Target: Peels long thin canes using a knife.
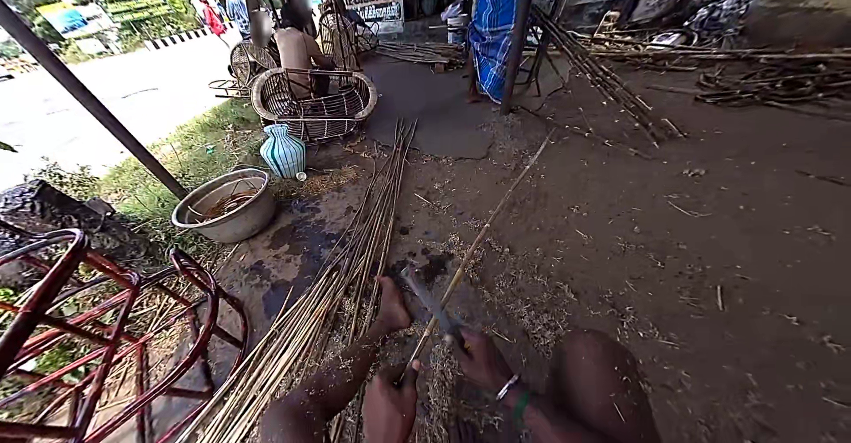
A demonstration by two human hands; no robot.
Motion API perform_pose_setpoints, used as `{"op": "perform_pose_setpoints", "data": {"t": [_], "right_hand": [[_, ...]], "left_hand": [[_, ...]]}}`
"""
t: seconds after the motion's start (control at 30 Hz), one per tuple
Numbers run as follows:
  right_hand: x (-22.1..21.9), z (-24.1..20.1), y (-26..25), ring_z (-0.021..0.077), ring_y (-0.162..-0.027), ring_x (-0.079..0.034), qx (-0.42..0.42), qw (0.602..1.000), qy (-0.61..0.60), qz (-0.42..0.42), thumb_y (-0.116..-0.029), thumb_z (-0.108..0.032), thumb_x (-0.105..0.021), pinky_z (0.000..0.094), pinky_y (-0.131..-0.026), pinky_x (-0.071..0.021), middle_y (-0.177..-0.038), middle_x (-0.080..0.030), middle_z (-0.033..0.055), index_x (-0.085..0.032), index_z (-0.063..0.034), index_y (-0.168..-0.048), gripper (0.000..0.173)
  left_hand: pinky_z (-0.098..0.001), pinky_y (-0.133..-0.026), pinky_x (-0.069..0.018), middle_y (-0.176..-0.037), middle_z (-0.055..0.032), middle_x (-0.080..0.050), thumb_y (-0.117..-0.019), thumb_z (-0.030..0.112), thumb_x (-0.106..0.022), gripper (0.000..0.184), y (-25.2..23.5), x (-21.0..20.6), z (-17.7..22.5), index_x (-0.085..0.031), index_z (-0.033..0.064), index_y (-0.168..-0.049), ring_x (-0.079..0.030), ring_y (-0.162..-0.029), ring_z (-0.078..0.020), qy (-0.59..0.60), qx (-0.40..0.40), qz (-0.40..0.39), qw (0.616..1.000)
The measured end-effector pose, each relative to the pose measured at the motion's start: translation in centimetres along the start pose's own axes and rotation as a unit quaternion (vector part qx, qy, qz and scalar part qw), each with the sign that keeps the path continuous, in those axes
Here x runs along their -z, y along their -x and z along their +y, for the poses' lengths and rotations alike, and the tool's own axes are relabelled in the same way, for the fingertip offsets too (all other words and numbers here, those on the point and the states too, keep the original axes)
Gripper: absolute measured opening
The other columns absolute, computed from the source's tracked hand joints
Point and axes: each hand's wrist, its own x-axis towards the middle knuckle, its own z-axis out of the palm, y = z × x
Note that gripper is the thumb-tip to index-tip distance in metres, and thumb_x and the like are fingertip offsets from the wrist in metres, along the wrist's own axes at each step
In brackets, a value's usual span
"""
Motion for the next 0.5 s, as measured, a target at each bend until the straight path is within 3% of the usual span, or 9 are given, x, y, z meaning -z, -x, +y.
{"op": "perform_pose_setpoints", "data": {"t": [0.07, 0.17, 0.3, 0.4, 0.5], "right_hand": [[-0.2, -0.5, 0.4, 0.0382, -0.086, -0.070, 0.042, 0.996, 0.064, -0.053, -0.1059, -0.048, -0.045, 0.0595, -0.079, -0.0540, -0.088, -0.069, 0.0208, -0.067, -0.0017, -0.111, 0.051], [0.2, 0.3, -0.6, 0.0327, -0.082, -0.067, -0.030, 0.999, -0.019, 0.035, -0.1046, -0.049, -0.049, 0.0545, -0.078, -0.0539, -0.087, -0.066, 0.0170, -0.069, -0.0022, -0.110, 0.051], [0.1, -0.9, 0.5, 0.0389, -0.086, -0.070, 0.027, 0.996, 0.068, -0.057, -0.1064, -0.049, -0.044, 0.0604, -0.078, -0.0539, -0.087, -0.069, 0.0204, -0.066, -0.0024, -0.111, 0.052], [-0.2, 0.0, -0.3, 0.0325, -0.083, -0.066, -0.032, 0.998, -0.042, 0.037, -0.1056, -0.045, -0.049, 0.0532, -0.080, -0.0532, -0.088, -0.066, 0.0176, -0.068, -0.0002, -0.110, 0.049], [-0.5, -1.5, 1.1, 0.0387, -0.085, -0.070, 0.030, 0.997, 0.046, -0.060, -0.1064, -0.047, -0.045, 0.0595, -0.077, -0.0539, -0.085, -0.068, 0.0206, -0.066, -0.0009, -0.110, 0.051]], "left_hand": [[-0.0550, -0.071, -0.0552, -0.076, -0.0069, -0.071, -0.0997, 0.051, -0.061, 0.042, -0.7, 0.1, -0.1, -0.079, 0.0139, -0.090, -0.069, -0.072, -0.0257, 0.007, -0.015, 0.005, 1.000], [-0.0526, -0.069, -0.0546, -0.075, -0.0051, -0.070, -0.0998, 0.052, -0.061, 0.042, -0.6, 0.1, -0.1, -0.079, 0.0157, -0.091, -0.067, -0.069, -0.0233, 0.009, -0.009, -0.007, 1.000], [-0.0517, -0.065, -0.0529, -0.068, -0.0042, -0.066, -0.0997, 0.052, -0.060, 0.044, -1.3, 0.1, -0.4, -0.076, 0.0149, -0.083, -0.064, -0.065, -0.0225, 0.013, -0.016, -0.003, 1.000], [-0.0500, -0.064, -0.0529, -0.067, -0.0027, -0.065, -0.0993, 0.052, -0.061, 0.043, -1.2, 0.2, -0.6, -0.076, 0.0151, -0.084, -0.063, -0.063, -0.0210, 0.014, -0.016, -0.011, 1.000], [-0.0497, -0.061, -0.0525, -0.061, -0.0019, -0.061, -0.0965, 0.053, -0.062, 0.047, -1.5, 0.1, -1.0, -0.073, 0.0134, -0.074, -0.061, -0.058, -0.0201, 0.029, -0.048, -0.001, 0.998]]}}
